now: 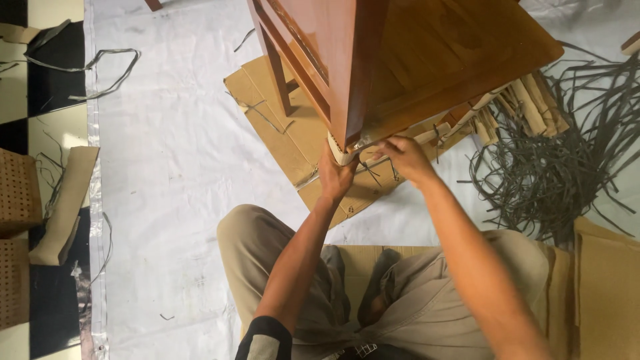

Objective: Wrapping a wooden table leg with protective cardboard and securing it with wire ties.

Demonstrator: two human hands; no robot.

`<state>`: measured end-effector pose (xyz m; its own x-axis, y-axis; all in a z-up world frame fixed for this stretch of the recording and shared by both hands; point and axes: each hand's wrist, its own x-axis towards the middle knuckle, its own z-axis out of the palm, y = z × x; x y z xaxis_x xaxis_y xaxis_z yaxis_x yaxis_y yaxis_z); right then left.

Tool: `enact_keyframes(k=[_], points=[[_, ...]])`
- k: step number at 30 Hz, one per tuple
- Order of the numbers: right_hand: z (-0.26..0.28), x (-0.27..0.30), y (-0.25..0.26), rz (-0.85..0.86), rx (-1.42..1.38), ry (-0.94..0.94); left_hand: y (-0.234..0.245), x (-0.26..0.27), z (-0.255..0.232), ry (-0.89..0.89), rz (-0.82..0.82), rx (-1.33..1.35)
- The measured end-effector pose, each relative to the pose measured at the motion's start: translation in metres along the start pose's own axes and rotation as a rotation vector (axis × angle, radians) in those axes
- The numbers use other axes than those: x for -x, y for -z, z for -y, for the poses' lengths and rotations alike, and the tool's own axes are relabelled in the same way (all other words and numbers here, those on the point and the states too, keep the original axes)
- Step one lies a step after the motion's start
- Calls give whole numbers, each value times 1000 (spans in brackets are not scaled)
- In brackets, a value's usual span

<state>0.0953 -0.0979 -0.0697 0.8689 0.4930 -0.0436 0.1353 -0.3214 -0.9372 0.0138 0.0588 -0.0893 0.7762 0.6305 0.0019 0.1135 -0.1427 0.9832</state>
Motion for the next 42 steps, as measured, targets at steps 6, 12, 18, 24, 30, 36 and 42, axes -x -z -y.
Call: enact_keyframes(k=[6,12,18,24,30,36,42], points=[[10,7,-23,-110,-329,-196,-7,-1,13,-13,-53,55],[9,4,-34,-155,-438,-348,9,6,-15,-7,0,37],[-12,5,-45,-208,-651,-295,-12,-3,22,-45,-97,28],[-16,6,-86,-403,-545,22,-6,3,1,-84,-92,23],[-33,16,-107,-345,-377,112,2,-4,13,-164,0,16],[5,31,-106,-233,-332,187,21,-3,20,-385,194,46],[0,12,-101,-59,-563,25,31,-23,50,-261,456,175]])
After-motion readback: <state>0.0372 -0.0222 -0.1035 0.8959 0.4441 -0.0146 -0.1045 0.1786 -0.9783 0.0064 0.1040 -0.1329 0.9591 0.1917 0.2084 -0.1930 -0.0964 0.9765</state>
